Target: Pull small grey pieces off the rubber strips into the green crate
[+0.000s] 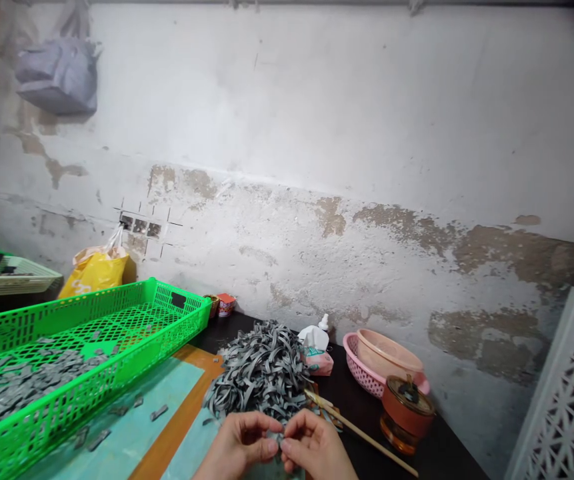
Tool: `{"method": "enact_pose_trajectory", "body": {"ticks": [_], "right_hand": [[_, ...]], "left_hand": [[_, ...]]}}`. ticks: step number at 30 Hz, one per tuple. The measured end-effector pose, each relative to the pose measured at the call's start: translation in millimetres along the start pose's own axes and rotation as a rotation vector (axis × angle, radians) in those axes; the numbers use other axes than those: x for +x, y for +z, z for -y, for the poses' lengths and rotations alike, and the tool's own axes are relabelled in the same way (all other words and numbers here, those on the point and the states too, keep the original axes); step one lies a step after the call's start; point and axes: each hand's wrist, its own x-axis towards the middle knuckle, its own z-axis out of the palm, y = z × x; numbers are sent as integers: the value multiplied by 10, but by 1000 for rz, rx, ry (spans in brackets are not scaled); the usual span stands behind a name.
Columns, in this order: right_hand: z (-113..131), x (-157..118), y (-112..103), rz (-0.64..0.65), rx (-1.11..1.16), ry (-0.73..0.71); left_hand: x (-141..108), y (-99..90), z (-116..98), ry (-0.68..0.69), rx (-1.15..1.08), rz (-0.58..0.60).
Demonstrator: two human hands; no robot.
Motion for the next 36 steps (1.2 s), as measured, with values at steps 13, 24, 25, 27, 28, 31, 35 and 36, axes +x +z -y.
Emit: {"method": "enact_pose_trajectory", "body": {"ticks": [13,24,25,27,28,31,35,36], "right_hand": [[-17,-18,19,-60,-4,-20],[-24,-21,20,-1,50,5],[-31,-20,16,7,54,7],[-52,-15,5,5,57,9],[-64,-12,-1,3,57,11],[-72,-9,-8,8,76,10],[15,-40,22,6,184,-6],[46,-51,34,11,211,8]], "left_hand": [[-55,84,-77,92,208,-61],[-46,56,-69,68,177,-70],[-54,62,-76,72,202,-77],[-68,78,-91,76,237,-86],[-73,85,-98,75,235,-81],[-77,97,-116,54,130,-37],[-77,89,-149,65,73,6],[-80,86,-162,80,96,8]]}}
